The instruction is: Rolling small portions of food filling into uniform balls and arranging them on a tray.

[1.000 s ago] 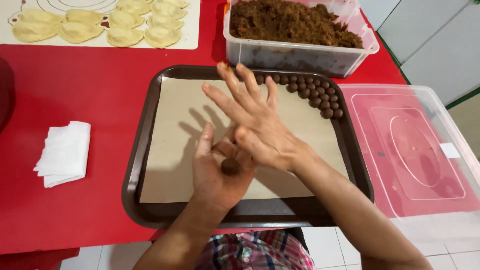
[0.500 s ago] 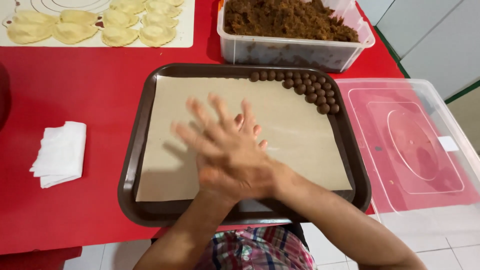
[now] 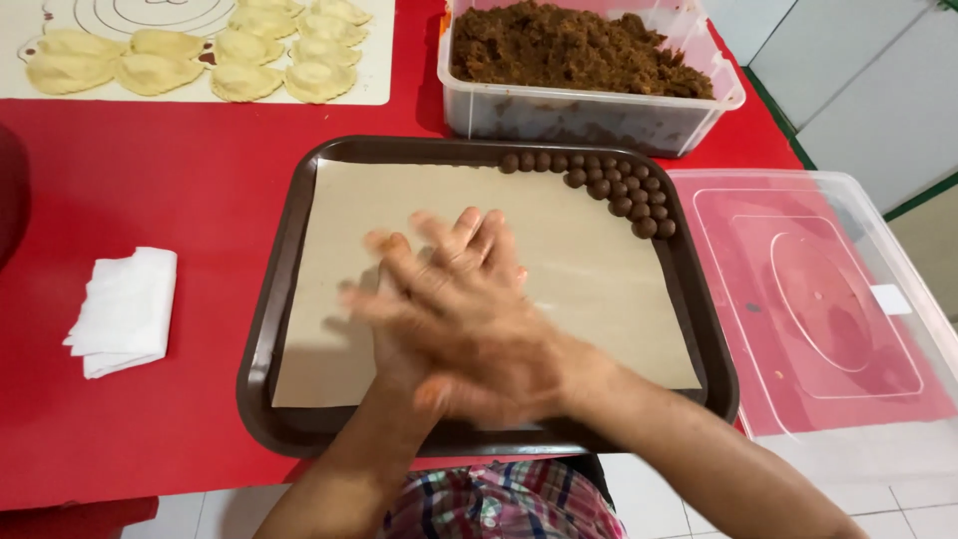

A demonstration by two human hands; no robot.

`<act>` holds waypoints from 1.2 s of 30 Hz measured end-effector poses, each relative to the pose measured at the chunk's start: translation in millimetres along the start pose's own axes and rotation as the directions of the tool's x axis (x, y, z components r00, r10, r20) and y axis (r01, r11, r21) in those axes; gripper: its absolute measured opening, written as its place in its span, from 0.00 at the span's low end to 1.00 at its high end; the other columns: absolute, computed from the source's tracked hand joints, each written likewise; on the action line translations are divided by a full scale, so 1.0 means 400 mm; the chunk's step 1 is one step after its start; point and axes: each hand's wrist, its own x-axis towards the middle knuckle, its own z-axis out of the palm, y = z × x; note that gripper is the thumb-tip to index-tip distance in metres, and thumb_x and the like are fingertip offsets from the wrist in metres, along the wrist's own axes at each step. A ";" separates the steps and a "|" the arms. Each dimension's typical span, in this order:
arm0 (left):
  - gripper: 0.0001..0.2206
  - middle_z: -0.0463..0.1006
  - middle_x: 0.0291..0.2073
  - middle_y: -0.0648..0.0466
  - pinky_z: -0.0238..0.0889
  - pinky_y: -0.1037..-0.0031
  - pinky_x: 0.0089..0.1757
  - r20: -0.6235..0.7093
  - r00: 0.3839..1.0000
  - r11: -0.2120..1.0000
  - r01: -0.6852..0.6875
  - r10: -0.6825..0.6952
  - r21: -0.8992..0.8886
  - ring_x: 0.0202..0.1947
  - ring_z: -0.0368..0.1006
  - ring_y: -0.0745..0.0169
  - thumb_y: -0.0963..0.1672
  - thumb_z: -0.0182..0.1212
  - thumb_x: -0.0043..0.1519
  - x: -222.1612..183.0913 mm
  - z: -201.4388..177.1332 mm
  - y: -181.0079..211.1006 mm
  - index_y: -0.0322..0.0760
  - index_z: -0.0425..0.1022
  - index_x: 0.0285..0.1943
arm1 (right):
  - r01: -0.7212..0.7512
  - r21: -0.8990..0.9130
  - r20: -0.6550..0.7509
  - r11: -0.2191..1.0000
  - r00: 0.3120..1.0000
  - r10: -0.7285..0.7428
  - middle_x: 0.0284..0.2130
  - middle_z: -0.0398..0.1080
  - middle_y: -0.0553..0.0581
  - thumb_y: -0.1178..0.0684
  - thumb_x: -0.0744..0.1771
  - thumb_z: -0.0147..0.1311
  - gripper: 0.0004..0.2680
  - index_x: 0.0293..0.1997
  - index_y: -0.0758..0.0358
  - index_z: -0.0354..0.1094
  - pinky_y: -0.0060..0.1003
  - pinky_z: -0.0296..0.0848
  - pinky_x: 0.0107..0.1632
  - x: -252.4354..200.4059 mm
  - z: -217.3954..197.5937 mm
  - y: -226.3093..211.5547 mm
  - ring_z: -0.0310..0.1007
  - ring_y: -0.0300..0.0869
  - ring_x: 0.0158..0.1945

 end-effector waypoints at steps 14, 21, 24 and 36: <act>0.33 0.75 0.60 0.38 0.59 0.61 0.64 -0.227 0.954 0.961 0.142 -0.197 -0.237 0.62 0.71 0.45 0.61 0.37 0.71 -0.008 -0.017 0.001 0.32 0.71 0.64 | -0.402 0.082 -0.098 0.912 0.907 0.409 0.80 0.29 0.56 0.22 0.68 0.07 0.34 0.80 0.46 0.41 0.73 0.18 0.72 -0.051 -0.064 0.158 0.19 0.58 0.83; 0.34 0.37 0.81 0.43 0.21 0.37 0.66 0.234 0.971 0.999 -0.033 0.041 -0.037 0.80 0.26 0.40 0.61 0.51 0.65 -0.002 -0.119 -0.016 0.65 0.48 0.82 | -0.242 -0.159 0.004 0.957 0.969 0.246 0.79 0.34 0.63 0.31 0.69 0.14 0.29 0.79 0.49 0.43 0.71 0.09 0.73 -0.012 0.026 0.056 0.24 0.63 0.83; 0.42 0.27 0.83 0.46 0.23 0.33 0.70 0.353 0.927 0.873 -0.277 0.131 0.403 0.82 0.20 0.42 0.63 0.41 0.65 -0.024 -0.026 0.026 0.44 0.35 0.82 | -0.106 -0.017 0.088 0.994 0.990 0.107 0.79 0.39 0.66 0.27 0.67 0.15 0.32 0.77 0.48 0.49 0.81 0.10 0.74 0.003 0.037 0.036 0.27 0.70 0.84; 0.28 0.74 0.58 0.42 0.47 0.47 0.68 -0.068 0.988 0.986 -0.128 0.135 0.104 0.67 0.64 0.42 0.57 0.45 0.68 -0.031 -0.029 0.017 0.31 0.72 0.60 | -0.151 -0.117 0.004 0.982 0.988 0.153 0.76 0.45 0.68 0.26 0.66 0.03 0.37 0.72 0.48 0.60 0.78 0.32 0.72 -0.005 0.038 0.053 0.35 0.69 0.81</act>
